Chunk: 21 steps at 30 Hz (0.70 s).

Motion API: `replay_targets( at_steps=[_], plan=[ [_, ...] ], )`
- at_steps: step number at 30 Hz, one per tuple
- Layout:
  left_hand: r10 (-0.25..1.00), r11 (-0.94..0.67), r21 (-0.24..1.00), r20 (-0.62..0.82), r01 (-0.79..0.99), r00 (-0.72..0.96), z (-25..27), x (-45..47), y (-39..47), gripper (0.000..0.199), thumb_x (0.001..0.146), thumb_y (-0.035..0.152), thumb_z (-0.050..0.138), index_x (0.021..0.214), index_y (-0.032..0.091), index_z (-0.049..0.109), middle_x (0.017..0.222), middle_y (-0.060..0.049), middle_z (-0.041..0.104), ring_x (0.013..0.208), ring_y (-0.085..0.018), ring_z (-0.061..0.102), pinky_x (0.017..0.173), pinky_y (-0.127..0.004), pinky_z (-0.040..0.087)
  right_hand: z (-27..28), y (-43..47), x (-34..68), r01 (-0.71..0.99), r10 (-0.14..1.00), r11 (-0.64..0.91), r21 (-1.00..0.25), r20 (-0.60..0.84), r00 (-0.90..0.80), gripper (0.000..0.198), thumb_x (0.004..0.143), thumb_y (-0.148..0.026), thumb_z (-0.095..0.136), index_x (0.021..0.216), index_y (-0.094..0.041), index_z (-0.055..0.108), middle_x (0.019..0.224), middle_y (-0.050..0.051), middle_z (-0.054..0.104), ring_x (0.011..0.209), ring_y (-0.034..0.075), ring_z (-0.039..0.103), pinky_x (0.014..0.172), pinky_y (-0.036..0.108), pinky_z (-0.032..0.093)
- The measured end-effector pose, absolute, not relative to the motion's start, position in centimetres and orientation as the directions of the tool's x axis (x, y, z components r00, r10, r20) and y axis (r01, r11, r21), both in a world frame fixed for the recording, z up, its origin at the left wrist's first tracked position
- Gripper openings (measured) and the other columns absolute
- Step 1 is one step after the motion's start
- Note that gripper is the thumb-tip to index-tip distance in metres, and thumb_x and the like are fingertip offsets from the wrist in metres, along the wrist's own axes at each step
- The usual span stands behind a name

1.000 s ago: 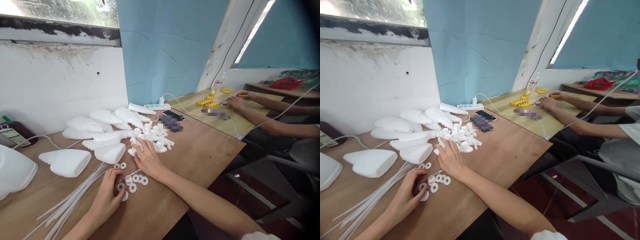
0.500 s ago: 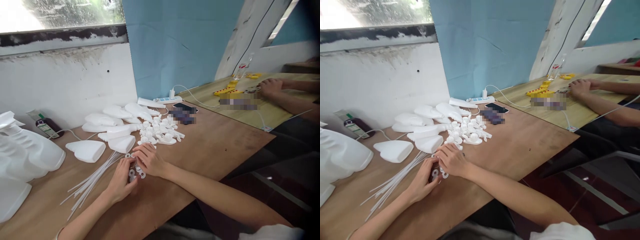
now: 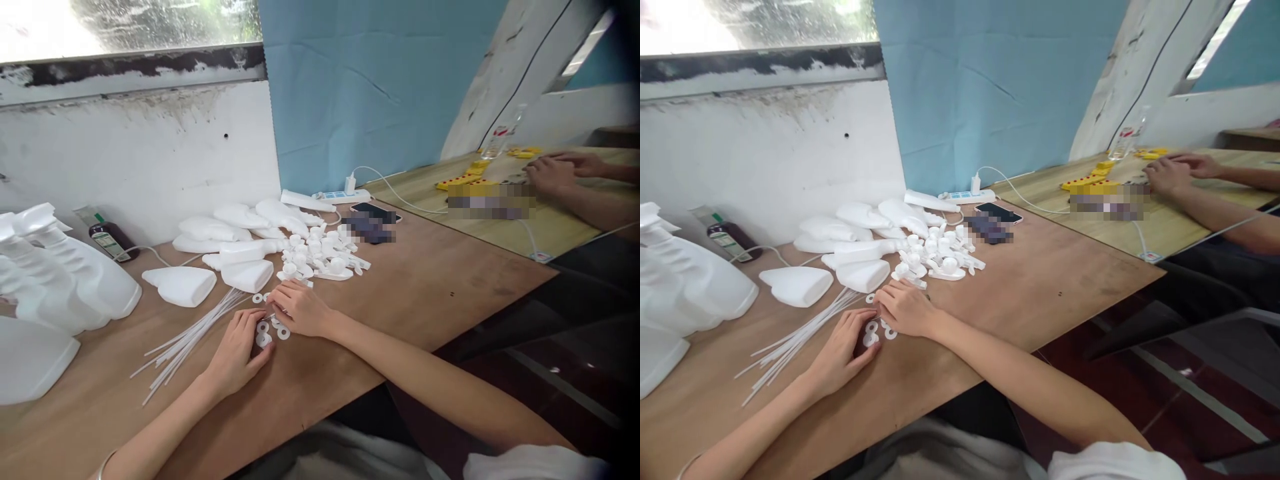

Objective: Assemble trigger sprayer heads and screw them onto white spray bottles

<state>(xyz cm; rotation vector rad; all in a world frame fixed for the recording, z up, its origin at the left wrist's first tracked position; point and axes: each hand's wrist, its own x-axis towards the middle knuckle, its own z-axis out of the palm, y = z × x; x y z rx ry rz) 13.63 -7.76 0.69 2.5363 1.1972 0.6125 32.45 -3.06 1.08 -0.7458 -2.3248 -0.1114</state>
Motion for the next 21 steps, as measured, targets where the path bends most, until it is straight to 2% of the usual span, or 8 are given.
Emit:
replay_targets(
  at_steps=[4,8,13,17,21],
  plan=[
    [0.829,-0.557,0.443,0.25,0.703,0.499,0.3,13.0,-8.0,0.03,0.083,0.029,0.047,0.111,0.018,0.05,0.106,-0.011,0.049,0.1,-0.026,0.044,0.087,-0.043,0.039,1.9,-4.8,32.7,0.544,0.471,0.836,-0.068,0.598,-0.648,0.008,0.081,-0.014,0.046,0.082,-0.016,0.053,0.079,0.004,0.06,0.076,0.018,0.049,0.071,0.03,0.036],
    [0.859,-0.504,0.55,0.233,0.666,0.457,0.2,12.7,-7.7,0.024,0.084,0.028,0.046,0.105,0.018,0.053,0.098,-0.009,0.05,0.092,-0.023,0.048,0.081,-0.038,0.042,1.9,-6.3,31.9,0.588,0.504,0.808,-0.023,0.544,-0.671,0.008,0.084,-0.018,0.045,0.084,-0.015,0.053,0.079,0.006,0.057,0.077,0.018,0.047,0.068,0.03,0.034],
    [0.887,-0.433,0.667,0.195,0.607,0.418,0.4,12.2,-7.4,0.018,0.084,0.021,0.044,0.1,0.018,0.051,0.091,-0.007,0.054,0.083,-0.019,0.052,0.073,-0.032,0.044,0.7,-5.0,29.9,0.509,0.428,0.859,0.055,0.47,-0.772,0.01,0.083,-0.021,0.045,0.087,-0.015,0.053,0.083,0.007,0.058,0.08,0.02,0.047,0.072,0.032,0.035],
    [0.921,-0.347,0.76,0.165,0.55,0.353,0.4,11.8,-7.1,0.02,0.083,0.022,0.048,0.102,0.017,0.05,0.089,-0.005,0.058,0.077,-0.016,0.054,0.07,-0.029,0.044,0.0,-3.7,29.1,0.496,0.442,0.868,0.002,0.45,-0.776,0.01,0.081,-0.018,0.046,0.085,-0.015,0.054,0.083,0.007,0.059,0.079,0.019,0.048,0.075,0.033,0.036],
    [0.947,-0.239,0.875,0.113,0.422,0.302,0.0,11.4,-6.7,0.022,0.086,0.03,0.044,0.103,0.017,0.048,0.09,-0.005,0.059,0.079,-0.016,0.057,0.071,-0.03,0.046,0.0,-4.0,29.4,0.487,0.463,0.871,-0.069,0.448,-0.765,0.018,0.078,-0.016,0.049,0.095,-0.014,0.054,0.09,0.008,0.061,0.086,0.02,0.049,0.078,0.034,0.036]
  ],
)
